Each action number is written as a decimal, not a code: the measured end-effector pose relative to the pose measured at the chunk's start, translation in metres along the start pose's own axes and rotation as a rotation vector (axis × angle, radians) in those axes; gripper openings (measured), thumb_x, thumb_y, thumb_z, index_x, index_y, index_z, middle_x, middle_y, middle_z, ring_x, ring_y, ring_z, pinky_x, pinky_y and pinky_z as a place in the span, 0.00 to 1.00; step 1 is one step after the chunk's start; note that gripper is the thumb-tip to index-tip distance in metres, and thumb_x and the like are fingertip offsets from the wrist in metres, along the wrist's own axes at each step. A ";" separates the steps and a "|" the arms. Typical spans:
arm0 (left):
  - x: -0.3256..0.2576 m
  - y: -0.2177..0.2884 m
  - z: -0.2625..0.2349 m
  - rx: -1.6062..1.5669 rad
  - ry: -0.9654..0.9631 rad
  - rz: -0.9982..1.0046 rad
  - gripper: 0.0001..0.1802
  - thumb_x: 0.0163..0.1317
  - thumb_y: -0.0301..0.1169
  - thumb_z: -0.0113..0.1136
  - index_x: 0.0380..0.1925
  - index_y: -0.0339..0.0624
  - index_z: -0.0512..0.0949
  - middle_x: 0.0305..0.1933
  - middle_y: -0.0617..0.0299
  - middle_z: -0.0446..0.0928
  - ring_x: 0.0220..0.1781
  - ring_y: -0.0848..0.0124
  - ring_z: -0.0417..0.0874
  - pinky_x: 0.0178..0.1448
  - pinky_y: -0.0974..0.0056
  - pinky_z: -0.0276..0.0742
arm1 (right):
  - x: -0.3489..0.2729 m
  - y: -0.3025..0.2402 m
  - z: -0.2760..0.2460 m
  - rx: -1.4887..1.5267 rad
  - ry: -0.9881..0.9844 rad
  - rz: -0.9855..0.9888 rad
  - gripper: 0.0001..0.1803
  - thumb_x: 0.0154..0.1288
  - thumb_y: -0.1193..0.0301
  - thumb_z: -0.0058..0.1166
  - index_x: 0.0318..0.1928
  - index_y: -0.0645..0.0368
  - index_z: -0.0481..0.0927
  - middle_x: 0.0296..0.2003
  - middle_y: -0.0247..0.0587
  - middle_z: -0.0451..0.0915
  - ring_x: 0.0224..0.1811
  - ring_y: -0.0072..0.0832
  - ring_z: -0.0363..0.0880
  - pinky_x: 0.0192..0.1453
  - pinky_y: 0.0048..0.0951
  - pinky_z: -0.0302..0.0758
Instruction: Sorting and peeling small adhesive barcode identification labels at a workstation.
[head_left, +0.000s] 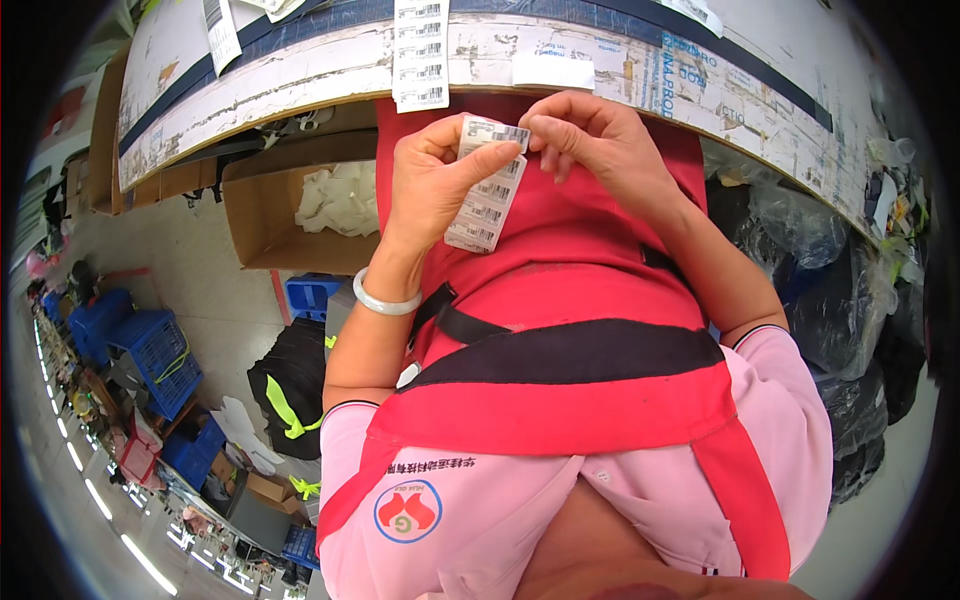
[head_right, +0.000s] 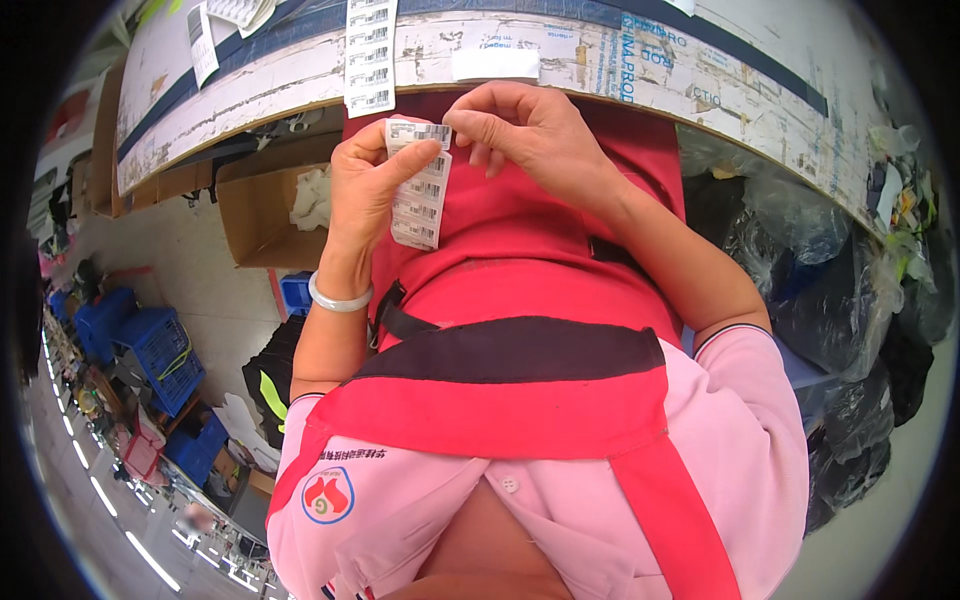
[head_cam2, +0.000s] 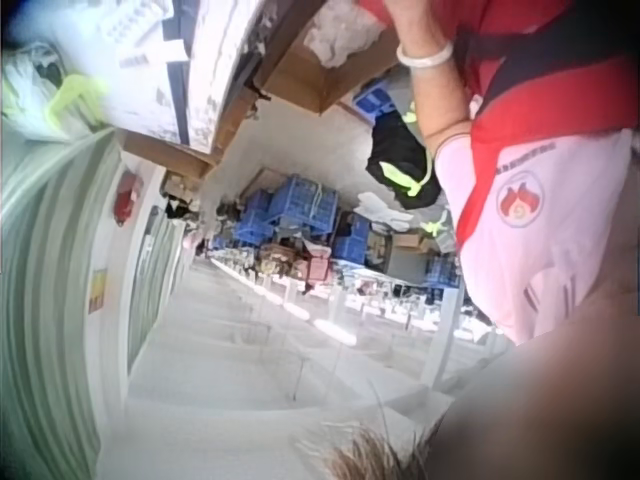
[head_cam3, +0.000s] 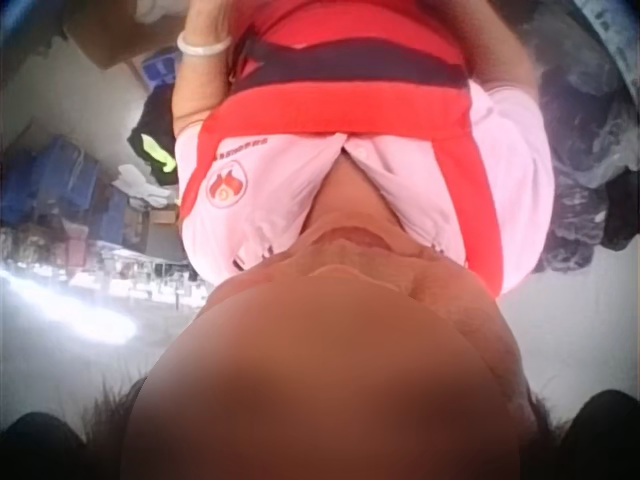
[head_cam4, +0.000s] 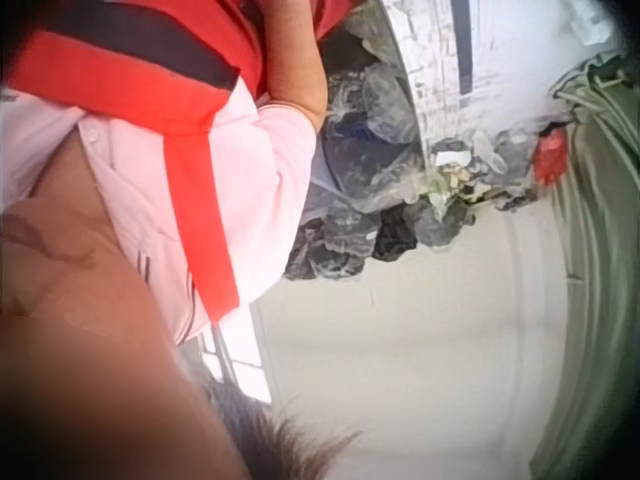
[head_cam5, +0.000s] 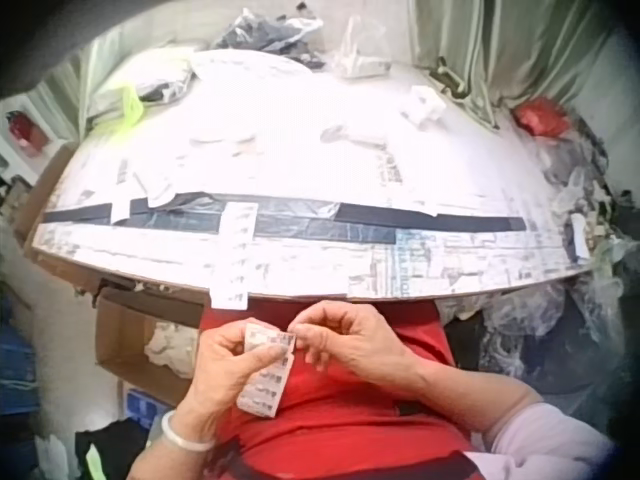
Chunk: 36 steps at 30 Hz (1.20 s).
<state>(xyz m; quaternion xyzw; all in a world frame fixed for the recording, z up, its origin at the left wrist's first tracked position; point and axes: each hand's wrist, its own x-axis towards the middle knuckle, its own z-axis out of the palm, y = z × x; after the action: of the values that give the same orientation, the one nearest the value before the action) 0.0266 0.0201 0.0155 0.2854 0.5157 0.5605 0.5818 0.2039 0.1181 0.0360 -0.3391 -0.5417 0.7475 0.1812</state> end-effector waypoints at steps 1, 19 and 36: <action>0.003 0.001 0.003 -0.004 -0.002 -0.001 0.07 0.58 0.27 0.70 0.35 0.37 0.83 0.32 0.65 0.83 0.30 0.82 0.80 0.34 0.76 0.74 | -0.002 -0.002 -0.001 -0.034 0.022 -0.010 0.10 0.69 0.68 0.57 0.41 0.63 0.82 0.29 0.31 0.80 0.28 0.15 0.76 0.33 0.18 0.74; 0.018 -0.018 -0.011 -0.105 -0.023 -0.003 0.06 0.64 0.26 0.63 0.38 0.34 0.84 0.34 0.68 0.80 0.38 0.81 0.77 0.45 0.74 0.71 | 0.043 -0.010 -0.061 -0.392 0.150 0.023 0.09 0.70 0.68 0.56 0.41 0.62 0.80 0.28 0.31 0.80 0.28 0.14 0.78 0.30 0.16 0.77; 0.017 -0.019 -0.012 -0.126 -0.056 -0.002 0.06 0.64 0.25 0.63 0.38 0.33 0.84 0.36 0.67 0.81 0.38 0.80 0.78 0.46 0.74 0.72 | 0.052 -0.008 -0.058 -0.492 0.155 0.084 0.10 0.69 0.67 0.57 0.40 0.61 0.80 0.28 0.31 0.80 0.26 0.13 0.78 0.30 0.16 0.78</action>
<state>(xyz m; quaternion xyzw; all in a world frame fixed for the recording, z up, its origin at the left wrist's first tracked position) 0.0190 0.0296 -0.0101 0.2632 0.4632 0.5831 0.6133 0.2076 0.1940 0.0168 -0.4517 -0.6771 0.5717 0.1030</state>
